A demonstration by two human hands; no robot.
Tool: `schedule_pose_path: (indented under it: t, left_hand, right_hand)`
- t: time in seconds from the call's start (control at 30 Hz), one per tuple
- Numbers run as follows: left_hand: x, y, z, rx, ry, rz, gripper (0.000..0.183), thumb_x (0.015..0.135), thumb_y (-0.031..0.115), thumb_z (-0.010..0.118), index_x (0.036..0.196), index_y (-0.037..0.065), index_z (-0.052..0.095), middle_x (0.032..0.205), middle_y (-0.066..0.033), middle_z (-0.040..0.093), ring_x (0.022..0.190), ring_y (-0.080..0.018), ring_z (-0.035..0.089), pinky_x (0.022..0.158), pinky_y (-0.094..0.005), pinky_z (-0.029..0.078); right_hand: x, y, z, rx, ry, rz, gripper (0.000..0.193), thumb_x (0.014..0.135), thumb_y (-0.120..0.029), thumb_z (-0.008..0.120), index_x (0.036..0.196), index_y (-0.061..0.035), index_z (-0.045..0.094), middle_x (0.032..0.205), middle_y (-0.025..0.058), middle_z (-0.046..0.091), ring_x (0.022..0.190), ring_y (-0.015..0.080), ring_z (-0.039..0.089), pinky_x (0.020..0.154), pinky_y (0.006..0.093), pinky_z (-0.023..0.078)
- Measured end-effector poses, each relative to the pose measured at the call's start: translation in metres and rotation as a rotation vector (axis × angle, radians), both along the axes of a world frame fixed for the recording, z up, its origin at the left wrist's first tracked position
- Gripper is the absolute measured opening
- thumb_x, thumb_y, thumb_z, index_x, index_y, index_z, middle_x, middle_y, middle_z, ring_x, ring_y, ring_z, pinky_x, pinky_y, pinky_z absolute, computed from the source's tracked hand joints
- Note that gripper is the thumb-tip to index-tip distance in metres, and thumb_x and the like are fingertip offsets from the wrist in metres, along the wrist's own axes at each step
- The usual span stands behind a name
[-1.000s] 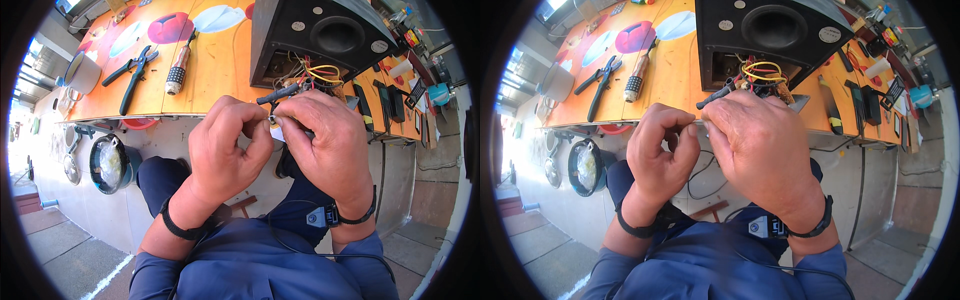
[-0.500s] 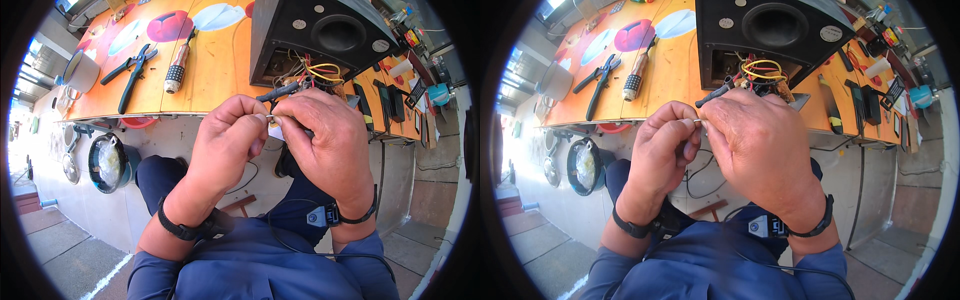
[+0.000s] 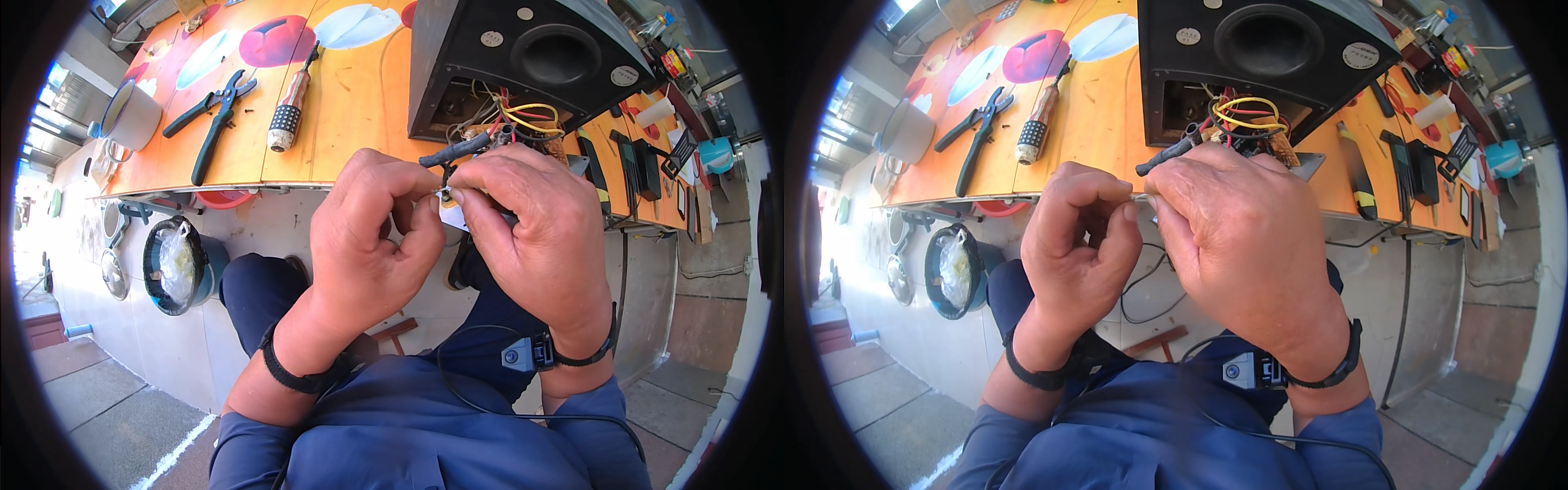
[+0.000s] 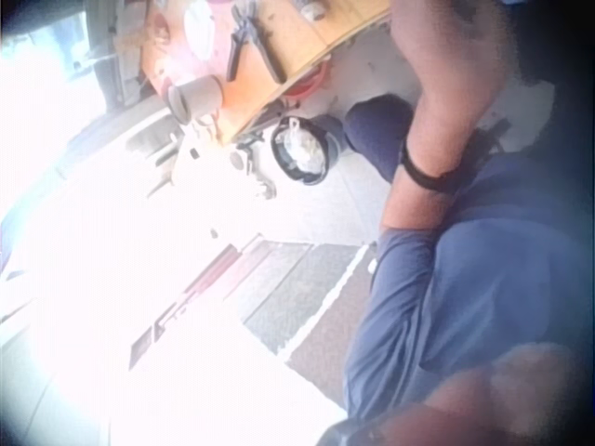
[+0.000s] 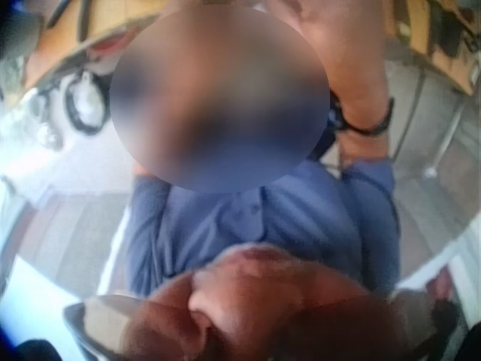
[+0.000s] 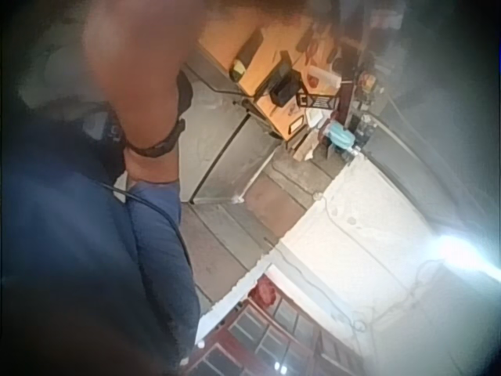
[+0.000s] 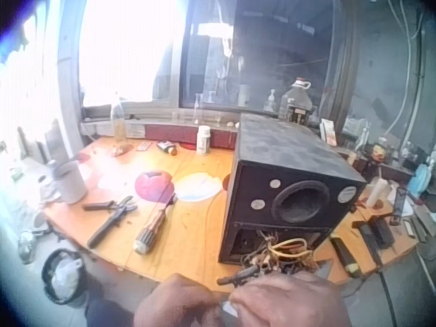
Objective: The person works on a disassembled electronic device, using pliers and wire cutters to strip and cut wires, then connects a power cable to the device's back panel.
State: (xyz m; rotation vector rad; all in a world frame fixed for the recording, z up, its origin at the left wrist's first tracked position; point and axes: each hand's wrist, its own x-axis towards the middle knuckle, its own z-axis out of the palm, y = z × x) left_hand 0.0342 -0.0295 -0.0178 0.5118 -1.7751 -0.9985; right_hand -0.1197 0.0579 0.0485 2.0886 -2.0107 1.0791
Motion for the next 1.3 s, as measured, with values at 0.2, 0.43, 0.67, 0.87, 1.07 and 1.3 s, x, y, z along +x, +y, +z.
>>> schedule_pose_path:
  t: [0.2, 0.43, 0.67, 0.87, 1.07, 1.3]
  left_hand:
    - [-0.001, -0.006, 0.000, -0.284, -0.047, 0.083, 0.030, 0.080, -0.012, 0.077, 0.103, 0.006, 0.068, 0.090, -0.0085, 0.066, 0.066, -0.0196, 0.066, 0.057, -0.0313, 0.052]
    - [-0.007, -0.012, -0.006, -0.415, -0.080, 0.152, 0.030, 0.078, -0.010, 0.077, 0.101, 0.007, 0.068, 0.090, -0.0091, 0.067, 0.071, -0.0268, 0.070, 0.057, -0.0367, 0.055]
    - [0.000, -0.018, -0.011, 0.005, -0.004, 0.165, 0.018, 0.089, -0.010, 0.070, 0.100, 0.004, 0.066, 0.086, -0.0073, 0.060, 0.065, -0.0164, 0.058, 0.059, -0.0297, 0.048]
    - [0.005, -0.012, -0.010, -0.016, -0.033, 0.101, 0.015, 0.093, -0.009, 0.070, 0.101, 0.003, 0.066, 0.087, -0.0060, 0.061, 0.063, -0.0123, 0.056, 0.058, -0.0272, 0.045]
    - [0.002, -0.003, -0.003, -0.151, -0.052, 0.082, 0.020, 0.089, -0.009, 0.072, 0.104, 0.003, 0.068, 0.088, -0.0084, 0.066, 0.062, -0.0163, 0.061, 0.057, -0.0299, 0.048]
    - [-0.006, -0.002, 0.001, -0.197, -0.067, 0.064, 0.021, 0.085, -0.009, 0.074, 0.099, 0.004, 0.068, 0.083, -0.0081, 0.064, 0.061, -0.0191, 0.063, 0.056, -0.0321, 0.050]
  right_hand:
    - [0.000, -0.001, 0.000, -0.010, 0.005, 0.007, 0.018, 0.083, 0.005, 0.080, 0.100, -0.0023, 0.075, 0.093, 0.0131, 0.076, 0.080, 0.0318, 0.074, 0.069, 0.0382, 0.058]
    - [0.000, -0.001, 0.000, 0.008, 0.010, 0.002, 0.018, 0.084, 0.004, 0.080, 0.100, -0.0027, 0.075, 0.093, 0.0127, 0.076, 0.079, 0.0319, 0.074, 0.068, 0.0381, 0.058]
    - [-0.003, 0.003, 0.003, 0.024, 0.021, -0.016, 0.017, 0.084, 0.004, 0.079, 0.099, -0.0026, 0.075, 0.093, 0.0129, 0.076, 0.080, 0.0319, 0.074, 0.068, 0.0385, 0.058]
    - [-0.001, 0.003, 0.000, 0.014, -0.002, 0.002, 0.017, 0.084, 0.004, 0.079, 0.100, -0.0021, 0.075, 0.093, 0.0136, 0.076, 0.080, 0.0317, 0.074, 0.069, 0.0382, 0.058]
    - [-0.001, 0.003, 0.000, 0.012, 0.008, -0.008, 0.017, 0.085, 0.004, 0.079, 0.101, -0.0017, 0.075, 0.093, 0.0139, 0.076, 0.079, 0.0316, 0.074, 0.068, 0.0377, 0.058]
    - [0.000, 0.001, -0.001, 0.009, 0.009, -0.008, 0.017, 0.084, 0.005, 0.079, 0.100, -0.0015, 0.075, 0.093, 0.0138, 0.076, 0.079, 0.0315, 0.074, 0.068, 0.0375, 0.058]
